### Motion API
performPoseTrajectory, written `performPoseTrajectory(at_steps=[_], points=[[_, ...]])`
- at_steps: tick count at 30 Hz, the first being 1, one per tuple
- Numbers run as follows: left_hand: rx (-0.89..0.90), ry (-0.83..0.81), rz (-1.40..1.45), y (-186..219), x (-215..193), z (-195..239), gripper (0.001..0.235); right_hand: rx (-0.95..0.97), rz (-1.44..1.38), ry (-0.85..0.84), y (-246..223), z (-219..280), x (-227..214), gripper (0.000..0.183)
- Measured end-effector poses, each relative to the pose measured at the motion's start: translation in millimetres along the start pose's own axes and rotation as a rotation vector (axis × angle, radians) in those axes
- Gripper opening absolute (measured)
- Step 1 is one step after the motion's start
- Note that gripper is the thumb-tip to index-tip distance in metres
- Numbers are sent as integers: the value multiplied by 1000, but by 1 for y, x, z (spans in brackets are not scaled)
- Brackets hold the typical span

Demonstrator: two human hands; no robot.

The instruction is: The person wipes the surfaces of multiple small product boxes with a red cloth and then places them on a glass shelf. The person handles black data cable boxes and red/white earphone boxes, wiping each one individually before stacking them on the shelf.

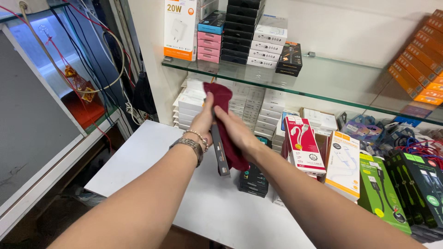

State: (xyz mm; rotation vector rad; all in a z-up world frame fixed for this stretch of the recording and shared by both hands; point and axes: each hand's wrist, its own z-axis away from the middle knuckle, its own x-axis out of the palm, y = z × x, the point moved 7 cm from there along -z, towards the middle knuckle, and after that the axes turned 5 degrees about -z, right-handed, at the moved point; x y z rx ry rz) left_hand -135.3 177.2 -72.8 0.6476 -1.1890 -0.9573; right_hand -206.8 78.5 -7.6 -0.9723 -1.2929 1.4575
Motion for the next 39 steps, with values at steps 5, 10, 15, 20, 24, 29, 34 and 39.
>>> performPoseTrajectory(at_steps=[5, 10, 15, 20, 24, 29, 34, 39], points=[[17, 196, 243, 17, -50, -19, 88, -156, 379, 91, 13, 47, 13, 55], [79, 575, 400, 21, -104, -3, 95, -409, 560, 70, 19, 69, 13, 53], [109, 757, 599, 22, -132, 22, 87, -378, 687, 181, 68, 46, -17, 56], [194, 794, 299, 38, -116, 32, 92, -181, 1120, 42, 107, 8, -24, 66], [108, 754, -86, 32, -83, 37, 92, 159, 269, -101, 77, -11, -43, 66], [111, 488, 47, 19, -23, 14, 88, 185, 452, -221, 35, 16, -49, 43], [152, -88, -180, -2, 43, -16, 45, 129, 200, -17, 18, 25, -98, 37], [117, -258, -572, -30, 81, -40, 56, 33, 97, 202, 6, 14, -155, 41]])
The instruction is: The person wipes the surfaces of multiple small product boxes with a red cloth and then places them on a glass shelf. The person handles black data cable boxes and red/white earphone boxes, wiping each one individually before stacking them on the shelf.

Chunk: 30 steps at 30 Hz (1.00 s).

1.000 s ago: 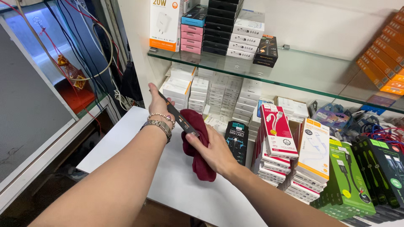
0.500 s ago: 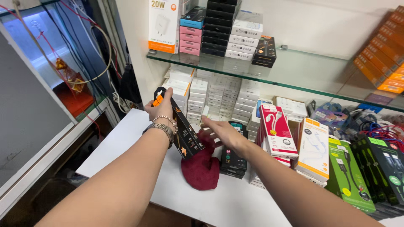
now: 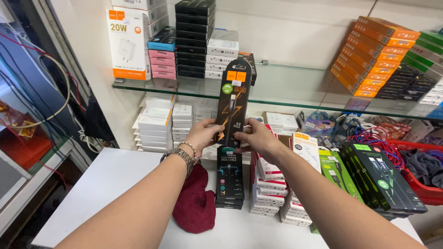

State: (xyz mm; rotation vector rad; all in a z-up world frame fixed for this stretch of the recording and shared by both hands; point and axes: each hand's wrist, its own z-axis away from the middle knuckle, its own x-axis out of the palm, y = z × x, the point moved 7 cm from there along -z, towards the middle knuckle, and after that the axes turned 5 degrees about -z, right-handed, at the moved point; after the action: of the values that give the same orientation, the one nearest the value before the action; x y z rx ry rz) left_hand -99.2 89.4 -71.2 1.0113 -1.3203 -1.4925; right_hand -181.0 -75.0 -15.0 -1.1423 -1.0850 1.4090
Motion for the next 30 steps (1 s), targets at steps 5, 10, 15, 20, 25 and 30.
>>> performPoseTrajectory(at_steps=[5, 10, 15, 20, 25, 30], points=[[152, 27, -87, 50, 20, -49, 55, -102, -157, 115, -25, -28, -50, 49], [354, 226, -341, 116, 35, -92, 51, -118, -198, 259, -60, -77, -102, 56], [412, 378, -487, 137, 41, -121, 40, -97, -171, 274, -81, -136, -129, 47], [405, 462, -449, 132, 32, -138, 36, -231, 28, 310, -94, -169, -129, 45], [377, 532, -439, 142, 25, -145, 24, -236, 404, 453, -102, -175, -123, 43], [265, 549, -449, 142, 20, -146, 14, -280, 480, 449, -107, -180, -121, 44]])
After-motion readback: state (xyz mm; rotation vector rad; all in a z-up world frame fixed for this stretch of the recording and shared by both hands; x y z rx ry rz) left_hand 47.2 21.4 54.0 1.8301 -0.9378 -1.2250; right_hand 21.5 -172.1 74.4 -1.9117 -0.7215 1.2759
